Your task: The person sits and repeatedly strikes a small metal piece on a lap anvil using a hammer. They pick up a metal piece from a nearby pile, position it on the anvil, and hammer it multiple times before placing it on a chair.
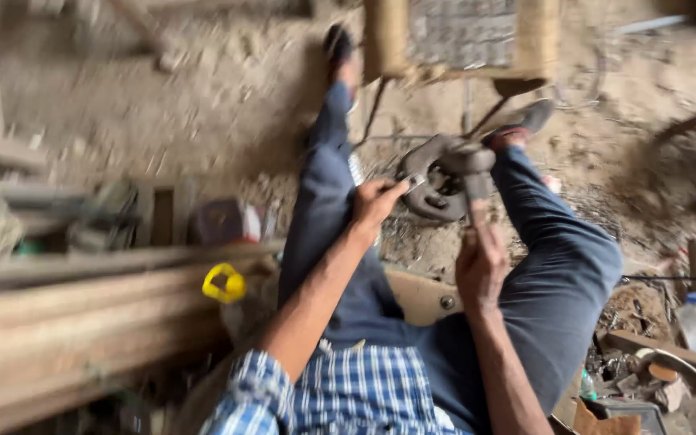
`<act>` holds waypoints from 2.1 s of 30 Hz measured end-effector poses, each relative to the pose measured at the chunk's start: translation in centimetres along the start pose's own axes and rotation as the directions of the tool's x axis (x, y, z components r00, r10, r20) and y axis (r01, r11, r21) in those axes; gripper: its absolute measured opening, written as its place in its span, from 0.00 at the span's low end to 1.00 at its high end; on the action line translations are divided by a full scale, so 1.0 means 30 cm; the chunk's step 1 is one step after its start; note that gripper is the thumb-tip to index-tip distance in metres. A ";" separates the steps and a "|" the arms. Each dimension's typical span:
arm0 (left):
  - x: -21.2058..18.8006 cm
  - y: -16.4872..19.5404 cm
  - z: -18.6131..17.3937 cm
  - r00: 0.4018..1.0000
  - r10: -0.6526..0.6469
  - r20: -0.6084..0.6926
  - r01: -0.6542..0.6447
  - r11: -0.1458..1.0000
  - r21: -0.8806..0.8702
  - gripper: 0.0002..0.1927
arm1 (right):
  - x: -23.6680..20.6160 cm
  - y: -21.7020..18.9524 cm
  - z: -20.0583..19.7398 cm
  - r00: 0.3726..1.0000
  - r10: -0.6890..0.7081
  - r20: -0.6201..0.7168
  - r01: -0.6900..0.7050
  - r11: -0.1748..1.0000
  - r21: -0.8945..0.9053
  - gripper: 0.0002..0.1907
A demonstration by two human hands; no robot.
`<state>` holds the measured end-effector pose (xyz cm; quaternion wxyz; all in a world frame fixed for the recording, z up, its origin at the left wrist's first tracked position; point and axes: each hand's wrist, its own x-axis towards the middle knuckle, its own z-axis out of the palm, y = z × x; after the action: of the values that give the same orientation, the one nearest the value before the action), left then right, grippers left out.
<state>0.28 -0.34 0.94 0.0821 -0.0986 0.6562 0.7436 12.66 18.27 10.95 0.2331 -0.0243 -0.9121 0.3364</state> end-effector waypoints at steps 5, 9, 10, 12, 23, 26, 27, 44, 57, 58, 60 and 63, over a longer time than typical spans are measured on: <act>0.018 -0.031 0.037 0.967 -0.233 0.102 0.251 0.940 -0.231 0.10 | 0.052 0.029 -0.054 0.958 0.028 0.285 -0.001 0.996 -0.093 0.38; 0.029 -0.044 0.038 0.968 -0.251 -0.017 0.252 0.967 0.047 0.12 | 0.072 0.004 -0.120 0.962 0.135 0.238 -0.111 0.987 -0.113 0.30; 0.030 -0.052 0.032 0.959 -0.282 -0.018 0.283 0.959 0.012 0.13 | 0.078 -0.005 -0.127 0.950 0.166 0.265 -0.130 0.981 -0.147 0.29; 0.045 -0.069 0.032 0.954 -0.299 -0.019 0.299 0.954 0.003 0.14 | 0.087 -0.017 -0.143 0.962 0.134 0.237 -0.107 0.987 -0.123 0.30; 0.034 -0.034 0.047 0.969 -0.239 -0.065 0.243 0.968 0.065 0.16 | 0.088 -0.020 -0.140 0.966 0.113 0.234 -0.095 0.992 -0.087 0.30; 0.019 -0.029 0.046 0.991 -0.127 -0.033 0.127 0.992 0.014 0.12 | 0.070 -0.027 -0.115 0.984 0.035 0.173 -0.025 0.998 -0.058 0.31; 0.016 -0.029 0.048 0.992 -0.124 0.004 0.124 0.991 -0.040 0.12 | 0.066 -0.029 -0.102 0.987 0.010 0.161 0.001 0.998 -0.068 0.31; -0.007 0.009 0.005 0.986 -0.154 -0.070 0.155 0.988 0.009 0.16 | 0.003 -0.018 -0.005 0.960 0.069 0.270 -0.014 0.979 -0.203 0.26; 0.005 -0.018 -0.012 0.980 -0.187 -0.072 0.188 0.982 0.011 0.14 | 0.003 -0.023 -0.002 0.988 0.043 0.149 -0.029 0.995 -0.096 0.24; 0.004 -0.020 -0.013 0.984 -0.170 -0.054 0.169 0.985 -0.026 0.13 | 0.007 -0.023 0.000 0.979 0.082 0.188 -0.059 0.991 -0.124 0.24; 0.007 -0.019 -0.007 0.986 -0.157 -0.053 0.155 0.987 -0.029 0.12 | 0.011 -0.022 -0.005 0.964 0.133 0.229 -0.098 0.983 -0.158 0.24; 0.012 -0.001 0.005 0.990 -0.111 -0.083 0.119 0.988 0.100 0.09 | 0.012 -0.023 -0.011 0.965 0.146 0.219 -0.116 0.982 -0.146 0.25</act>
<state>-0.06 -0.18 0.84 0.1044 -0.1604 0.6901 0.6979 12.56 18.01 11.77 0.1015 -0.0612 -0.9495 0.2906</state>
